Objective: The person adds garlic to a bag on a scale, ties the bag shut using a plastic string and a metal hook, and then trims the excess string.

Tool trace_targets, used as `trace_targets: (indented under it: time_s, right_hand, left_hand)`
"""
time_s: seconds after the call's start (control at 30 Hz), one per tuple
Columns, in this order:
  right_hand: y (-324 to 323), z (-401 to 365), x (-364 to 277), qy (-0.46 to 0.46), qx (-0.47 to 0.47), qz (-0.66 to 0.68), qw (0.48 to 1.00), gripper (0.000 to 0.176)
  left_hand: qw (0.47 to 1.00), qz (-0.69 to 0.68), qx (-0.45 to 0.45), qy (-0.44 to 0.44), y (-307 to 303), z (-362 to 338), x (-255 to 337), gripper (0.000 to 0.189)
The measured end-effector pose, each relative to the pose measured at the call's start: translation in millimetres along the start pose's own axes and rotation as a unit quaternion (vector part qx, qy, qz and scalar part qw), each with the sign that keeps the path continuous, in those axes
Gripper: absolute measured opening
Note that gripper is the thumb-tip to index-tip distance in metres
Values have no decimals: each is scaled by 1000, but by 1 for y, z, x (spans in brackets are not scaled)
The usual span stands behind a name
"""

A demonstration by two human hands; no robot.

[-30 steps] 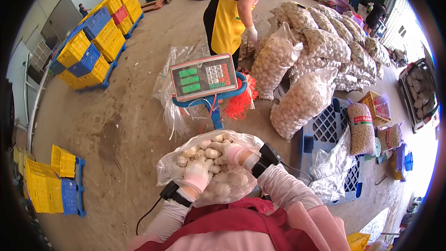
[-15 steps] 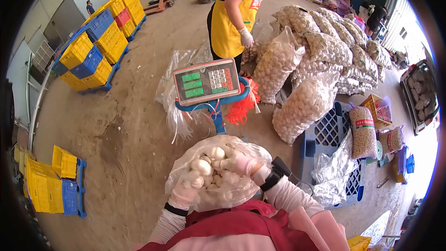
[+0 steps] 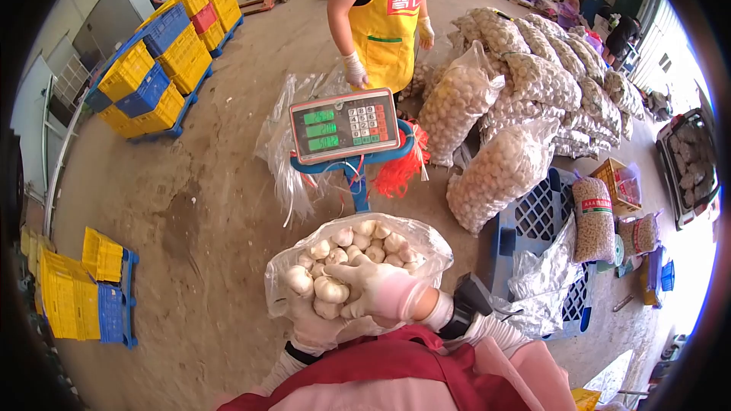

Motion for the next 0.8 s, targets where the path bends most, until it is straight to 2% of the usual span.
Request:
trace_targets:
  time_s: [0.03,0.07,0.1,0.13,0.17,0.2,0.23,0.3,0.33,0.37,0.43,0.47,0.53,0.6,0.63,0.67,0.7,0.73,0.77,0.8]
  right_hand:
    - [-5,-1,-3,28,-16,30,999,69]
    - [-8,-2,5,8,-14,125,992,74]
    - [12,-9,40,-128,83,180,972,66]
    - [7,-14,44,-45,100,328,938,62]
    - [-3,-14,49,38,116,463,878,59]
    - [-5,-15,53,48,139,518,842,58]
    - [-8,-15,58,55,162,569,804,57]
    - [17,3,106,106,31,478,871,54]
    - [41,29,113,90,42,230,968,54]
    - [55,52,109,65,50,-39,996,53]
    - [52,90,97,141,-29,-79,986,55]
    - [56,104,99,139,-27,-77,987,55]
    - [67,126,109,199,-95,-129,967,66]
    - [69,132,112,218,-110,-109,964,71]
    - [68,132,114,239,-126,-91,958,76]
    - [61,130,110,238,-125,-94,959,76]
    - [50,125,101,246,-121,-70,959,68]
    - [39,118,92,255,-115,-45,959,60]
    - [30,112,90,262,-108,-21,959,53]
    - [65,106,149,198,-66,-87,974,39]
  left_hand:
    - [999,-42,8,-21,-1,-2,-2,28]
    - [995,-85,18,-40,-2,-5,-4,22]
    - [982,-168,-18,-89,-7,-8,-12,17]
    - [957,-249,-53,-140,-14,-12,-22,14]
    - [922,-329,-88,-185,-21,-13,-35,14]
    - [877,-407,-121,-225,-28,-12,-48,18]
    - [835,-469,-177,-229,-31,-13,-57,24]
    - [728,-571,-280,-255,-39,-14,-75,37]
    - [721,-573,-275,-276,-39,-19,-63,36]
    - [714,-574,-273,-293,-37,-22,-51,34]
    - [750,-567,-213,-266,-30,-30,-34,38]
    - [751,-545,-136,-347,-32,-34,-30,32]
    - [875,-408,-116,-232,-40,-42,-56,14]
    - [955,-258,-63,-129,-40,-44,-56,25]
    - [969,-220,-51,-102,-42,-45,-54,31]
    - [980,-181,-37,-75,-43,-45,-51,37]
    - [964,-221,-55,-138,-48,-50,-52,14]
    - [954,-240,-68,-167,-49,-50,-53,20]
    - [943,-258,-79,-196,-50,-49,-52,34]
    - [873,-405,-150,-228,-46,-46,-43,33]
Point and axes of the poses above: each hand's wrist, its own z-axis towards the middle knuckle, its own y-axis out of the palm, x = y × z, the point moved 1 cm from there along z, towards the middle knuckle, and after that the axes turned 15 degrees about -y, right-handed, at the moved point
